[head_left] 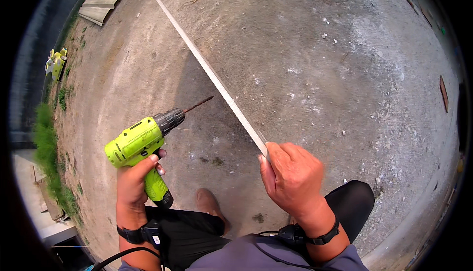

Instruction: The person uses a cordless drill to make holes in a rectangular ceramic tile placed on the ground. The person drills multiple holes, repositions the tile, and continues drilling at different locations.

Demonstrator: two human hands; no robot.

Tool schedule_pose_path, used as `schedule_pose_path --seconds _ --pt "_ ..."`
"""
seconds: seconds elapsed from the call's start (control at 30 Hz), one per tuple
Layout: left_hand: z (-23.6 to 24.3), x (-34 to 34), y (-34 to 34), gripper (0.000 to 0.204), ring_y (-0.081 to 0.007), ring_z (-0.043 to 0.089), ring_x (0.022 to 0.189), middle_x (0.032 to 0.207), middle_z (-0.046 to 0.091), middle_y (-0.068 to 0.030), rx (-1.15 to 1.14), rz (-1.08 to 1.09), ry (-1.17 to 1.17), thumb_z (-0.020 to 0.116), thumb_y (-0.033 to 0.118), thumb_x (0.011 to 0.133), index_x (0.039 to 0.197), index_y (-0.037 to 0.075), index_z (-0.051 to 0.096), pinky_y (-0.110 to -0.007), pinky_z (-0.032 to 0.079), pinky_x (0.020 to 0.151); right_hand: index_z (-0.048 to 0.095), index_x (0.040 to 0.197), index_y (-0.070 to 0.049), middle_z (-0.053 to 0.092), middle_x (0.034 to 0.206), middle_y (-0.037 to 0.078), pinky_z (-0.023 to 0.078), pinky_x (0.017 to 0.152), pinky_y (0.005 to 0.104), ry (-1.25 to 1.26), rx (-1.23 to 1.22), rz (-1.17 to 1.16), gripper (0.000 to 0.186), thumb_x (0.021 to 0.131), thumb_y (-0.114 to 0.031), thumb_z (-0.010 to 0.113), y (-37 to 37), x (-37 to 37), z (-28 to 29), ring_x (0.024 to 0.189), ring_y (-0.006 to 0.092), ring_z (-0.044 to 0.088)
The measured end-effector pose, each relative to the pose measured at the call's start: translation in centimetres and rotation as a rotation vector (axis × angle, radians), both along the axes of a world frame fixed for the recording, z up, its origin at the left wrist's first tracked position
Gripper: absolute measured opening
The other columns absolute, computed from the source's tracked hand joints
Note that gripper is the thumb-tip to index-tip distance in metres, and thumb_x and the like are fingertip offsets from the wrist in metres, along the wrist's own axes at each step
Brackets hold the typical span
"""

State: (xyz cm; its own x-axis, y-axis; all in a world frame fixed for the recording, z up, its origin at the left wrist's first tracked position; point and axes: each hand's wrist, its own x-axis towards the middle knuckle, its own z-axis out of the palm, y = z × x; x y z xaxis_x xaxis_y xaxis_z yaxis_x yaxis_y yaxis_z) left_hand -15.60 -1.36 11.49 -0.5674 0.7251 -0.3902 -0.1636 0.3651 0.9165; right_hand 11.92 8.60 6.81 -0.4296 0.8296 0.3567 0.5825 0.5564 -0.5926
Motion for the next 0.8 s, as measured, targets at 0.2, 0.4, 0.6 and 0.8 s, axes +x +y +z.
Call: schedule_pose_path --seconds 0.2,0.4,0.6,0.8 --pt "-0.7 -0.6 -0.6 0.042 -0.0222 0.067 0.088 0.107 0.067 -0.0145 -0.029 0.071 -0.01 0.064 -0.002 0.084 0.125 -0.001 0.058 -0.031 0.056 0.061 0.066 0.1 -0.003 0.058 0.073 0.006 0.044 0.049 0.0344 0.002 -0.05 0.062 0.031 0.072 -0.006 0.078 -2.2 -0.9 -0.4 0.058 0.0233 0.057" --pt "-0.8 -1.4 -1.4 0.041 -0.0199 0.066 0.08 0.105 0.067 -0.015 -0.076 0.116 -0.045 0.063 -0.001 0.086 0.126 -0.001 0.058 -0.031 0.055 0.059 0.067 0.099 -0.003 0.054 0.071 0.004 0.043 0.048 0.0323 0.042 -0.059 0.117 0.034 0.067 -0.009 0.078 -3.5 -2.0 -1.0 0.057 0.0204 0.055" --pt "-0.9 -1.4 -1.6 0.04 -0.0198 0.066 0.078 0.106 0.067 -0.0151 -0.1 0.156 -0.05 0.061 -0.002 0.086 0.126 0.0 0.058 -0.032 0.055 0.059 0.067 0.099 -0.003 0.052 0.069 0.003 0.043 0.048 0.0314 0.083 -0.06 0.136 0.035 0.066 -0.012 0.076 -4.5 -3.0 -1.7 0.057 0.0194 0.054" --pt "-0.9 -1.5 -2.0 0.041 -0.0211 0.067 0.085 0.111 0.066 -0.0142 -0.116 0.164 -0.042 0.061 -0.002 0.086 0.127 -0.001 0.056 -0.032 0.056 0.06 0.066 0.097 -0.004 0.049 0.067 0.002 0.043 0.048 0.0315 0.069 -0.075 0.148 0.034 0.066 -0.013 0.076 -4.7 -3.4 -1.8 0.056 0.0194 0.053"
